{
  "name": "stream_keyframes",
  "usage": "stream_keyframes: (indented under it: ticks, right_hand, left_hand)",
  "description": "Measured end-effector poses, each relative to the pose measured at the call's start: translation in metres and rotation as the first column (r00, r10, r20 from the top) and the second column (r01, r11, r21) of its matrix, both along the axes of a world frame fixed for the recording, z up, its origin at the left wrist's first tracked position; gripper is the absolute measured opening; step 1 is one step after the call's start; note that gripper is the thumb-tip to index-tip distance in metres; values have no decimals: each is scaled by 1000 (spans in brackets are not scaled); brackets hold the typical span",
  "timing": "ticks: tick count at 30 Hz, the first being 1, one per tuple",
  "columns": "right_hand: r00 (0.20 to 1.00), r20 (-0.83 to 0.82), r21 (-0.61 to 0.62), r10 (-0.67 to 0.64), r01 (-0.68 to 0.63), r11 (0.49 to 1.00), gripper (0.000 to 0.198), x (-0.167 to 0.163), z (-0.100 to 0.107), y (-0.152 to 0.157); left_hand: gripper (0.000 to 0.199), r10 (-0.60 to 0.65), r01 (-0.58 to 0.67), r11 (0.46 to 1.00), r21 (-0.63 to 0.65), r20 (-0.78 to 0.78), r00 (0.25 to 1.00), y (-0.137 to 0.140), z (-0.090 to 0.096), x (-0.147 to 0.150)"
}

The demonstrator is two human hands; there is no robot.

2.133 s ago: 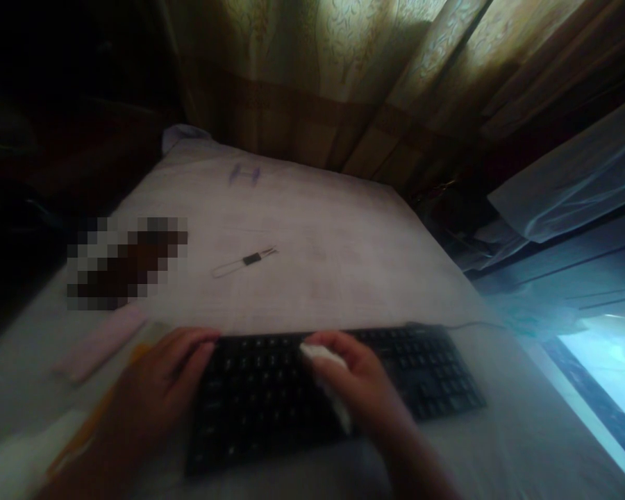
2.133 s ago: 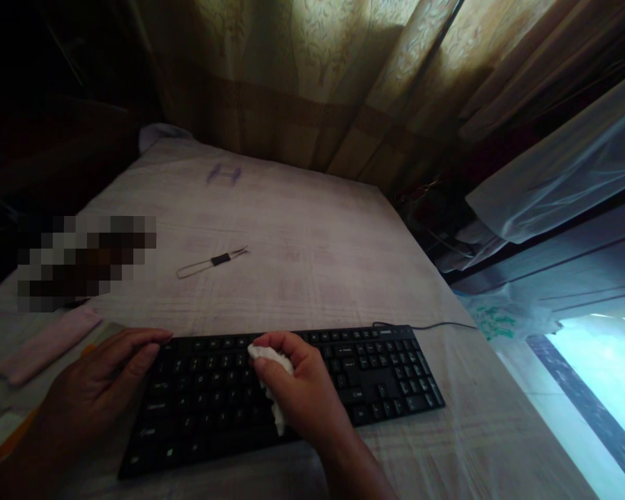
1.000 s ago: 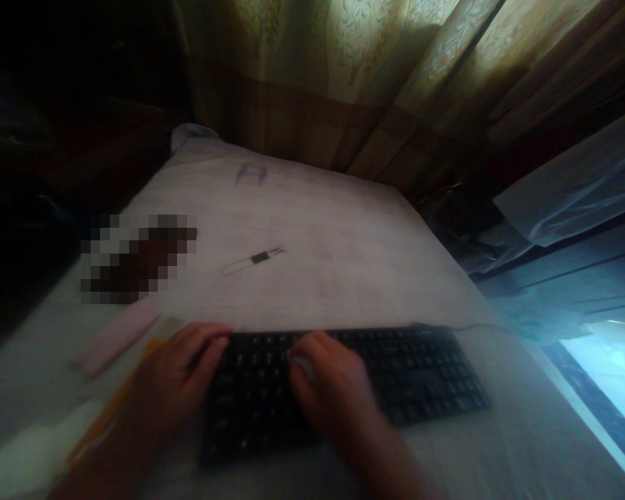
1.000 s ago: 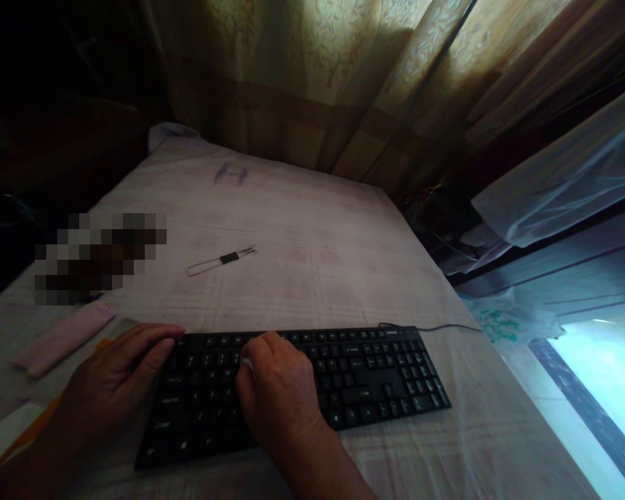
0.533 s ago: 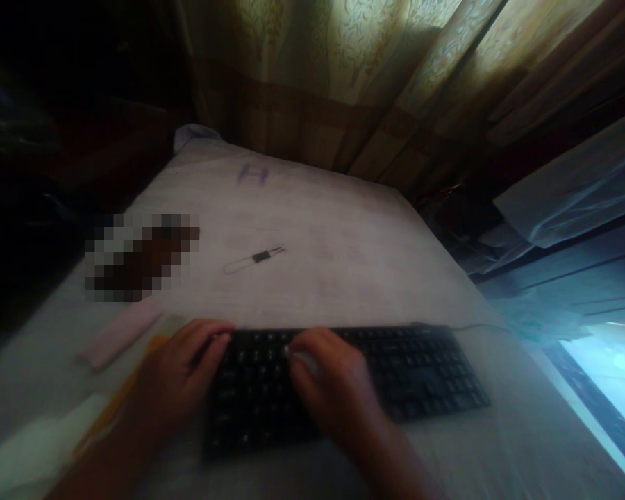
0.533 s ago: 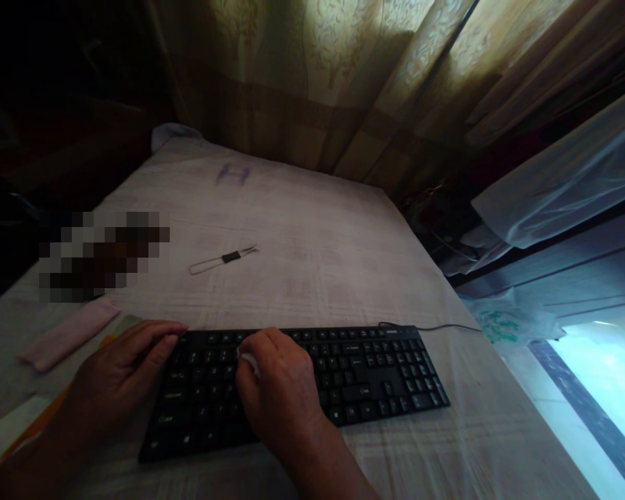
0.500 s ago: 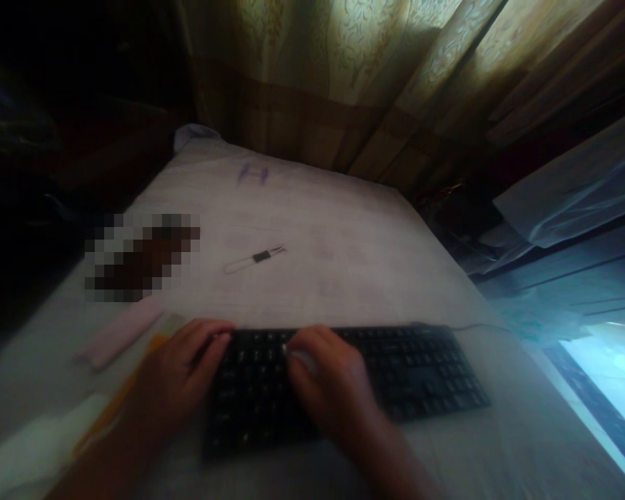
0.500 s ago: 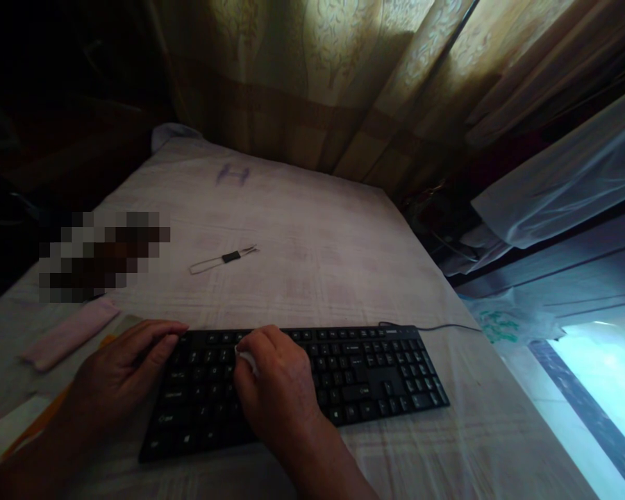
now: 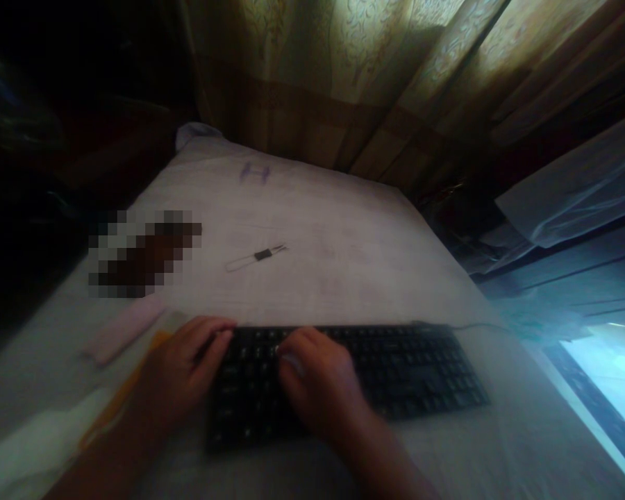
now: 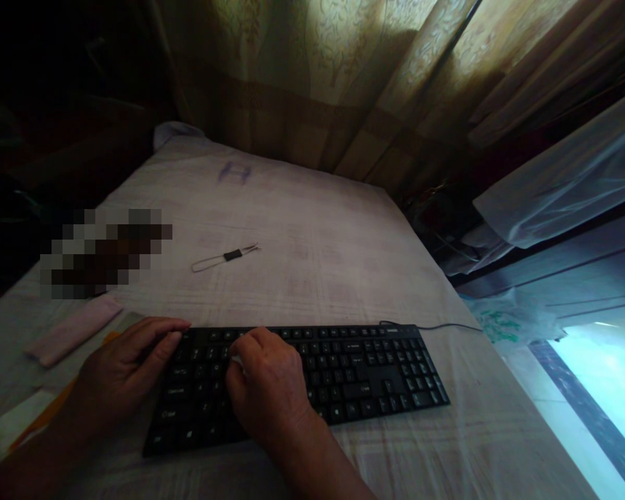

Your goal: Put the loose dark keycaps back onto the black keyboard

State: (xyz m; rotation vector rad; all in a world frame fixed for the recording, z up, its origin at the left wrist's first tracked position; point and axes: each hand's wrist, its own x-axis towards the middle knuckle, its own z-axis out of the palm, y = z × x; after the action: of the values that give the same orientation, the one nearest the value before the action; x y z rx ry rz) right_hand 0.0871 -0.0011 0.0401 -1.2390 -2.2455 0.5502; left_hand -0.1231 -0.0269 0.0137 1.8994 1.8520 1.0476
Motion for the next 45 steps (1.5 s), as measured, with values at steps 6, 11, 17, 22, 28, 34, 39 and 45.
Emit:
stream_keyframes:
  ticks: [6,11,17,22,28,34,39,45]
  right_hand:
    - [1000,-7,-80,1,-2,997,17,2,4,-2]
    - [997,-69,-102,-18,11,995,17,3,7,0]
    - [998,-50,-70,-34,31,997,21,-8,6,5]
    - [1000,27,-51,-12,14,999,22,-16,3,6]
    - [999,47,-60,-2,5,998,24,-15,3,3]
    - [998,66,-99,1,6,995,23,-15,6,-1]
    - [998,55,-154,16,-7,988,24,-14,10,-3]
    - [1000,-25,-174,-8,4,985,22,-15,12,-2]
  left_hand:
    - [28,-2,2,1000,9,-3,1000,1,-2,0]
    - [27,-11,11,1000,1,14,1000,0,-2,-1]
    - [26,-6,6,1000,-12,25,1000,-1,-3,-1]
    - [26,-14,14,1000,2,33,999,0,-3,0]
    - [25,-22,22,1000,8,35,999,0,-2,1]
    - [27,-24,23,1000,4,29,999,0,0,0]
    - [26,-25,25,1000,-3,39,999,0,2,1]
    - [26,-12,12,1000,-6,48,999,0,2,2]
